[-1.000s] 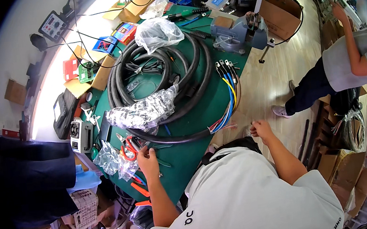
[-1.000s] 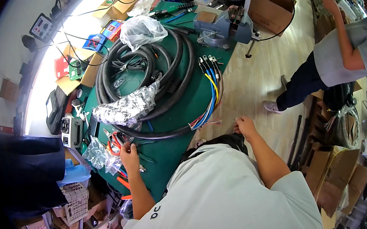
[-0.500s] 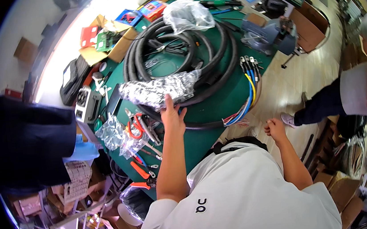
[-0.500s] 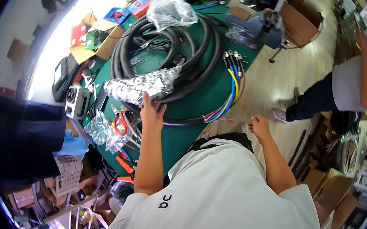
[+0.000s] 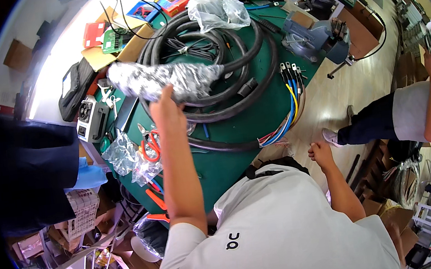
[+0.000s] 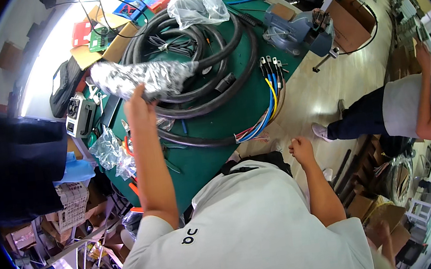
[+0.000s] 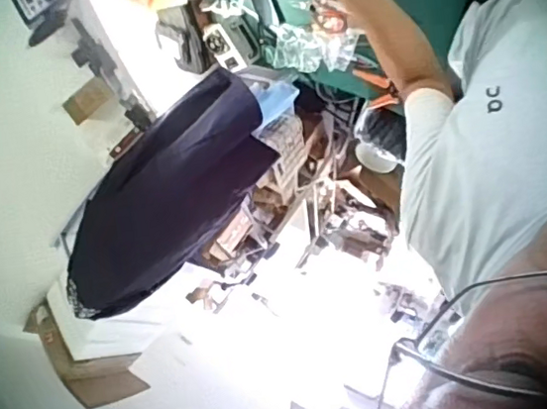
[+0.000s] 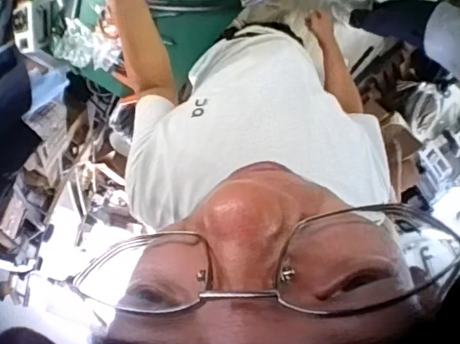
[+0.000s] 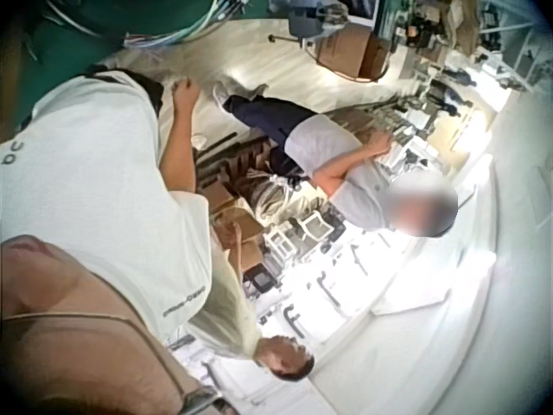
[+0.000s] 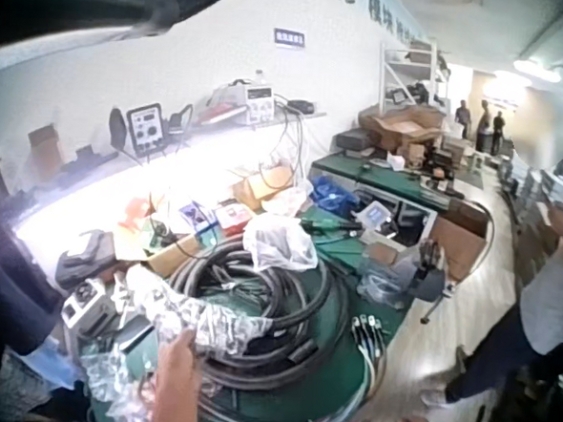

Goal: The person prepares electrical cables by handling wires with connectors, using shears to cut wire, and using a wire stripper to remove insulation from wire ends.

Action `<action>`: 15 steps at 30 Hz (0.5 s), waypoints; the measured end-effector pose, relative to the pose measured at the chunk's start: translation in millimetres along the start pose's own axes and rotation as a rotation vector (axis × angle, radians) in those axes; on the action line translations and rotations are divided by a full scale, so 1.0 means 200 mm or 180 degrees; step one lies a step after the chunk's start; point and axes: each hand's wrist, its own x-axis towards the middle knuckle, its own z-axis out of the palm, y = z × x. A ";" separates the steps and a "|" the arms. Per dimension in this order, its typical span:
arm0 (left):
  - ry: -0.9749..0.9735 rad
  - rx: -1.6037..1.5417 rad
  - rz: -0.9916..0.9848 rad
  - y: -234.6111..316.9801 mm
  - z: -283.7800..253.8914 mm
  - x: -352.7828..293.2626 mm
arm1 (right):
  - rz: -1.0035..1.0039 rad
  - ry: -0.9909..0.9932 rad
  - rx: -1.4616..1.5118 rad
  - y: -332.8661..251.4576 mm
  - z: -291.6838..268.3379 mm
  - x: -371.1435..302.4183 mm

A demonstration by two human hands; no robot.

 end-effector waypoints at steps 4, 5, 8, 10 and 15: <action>-0.0242 0.0410 -0.0153 0.17 -0.01 0.37 | 0.0025 -0.0023 -0.0072 0.01 0.03 0.01; -0.0412 0.0306 -0.0253 0.19 -0.03 0.42 | 0.0043 -0.0064 -0.0087 0.03 0.04 0.02; -0.0640 0.0132 -0.0581 0.13 -0.18 0.70 | 0.0119 -0.0148 -0.0200 0.08 0.06 0.03; -0.0733 0.0206 -0.0662 0.10 -0.24 0.81 | 0.0186 -0.0203 -0.0334 0.09 0.08 0.03; -0.0681 0.0481 -0.0685 0.13 -0.21 0.94 | 0.0221 -0.0133 -0.0302 0.08 0.10 0.01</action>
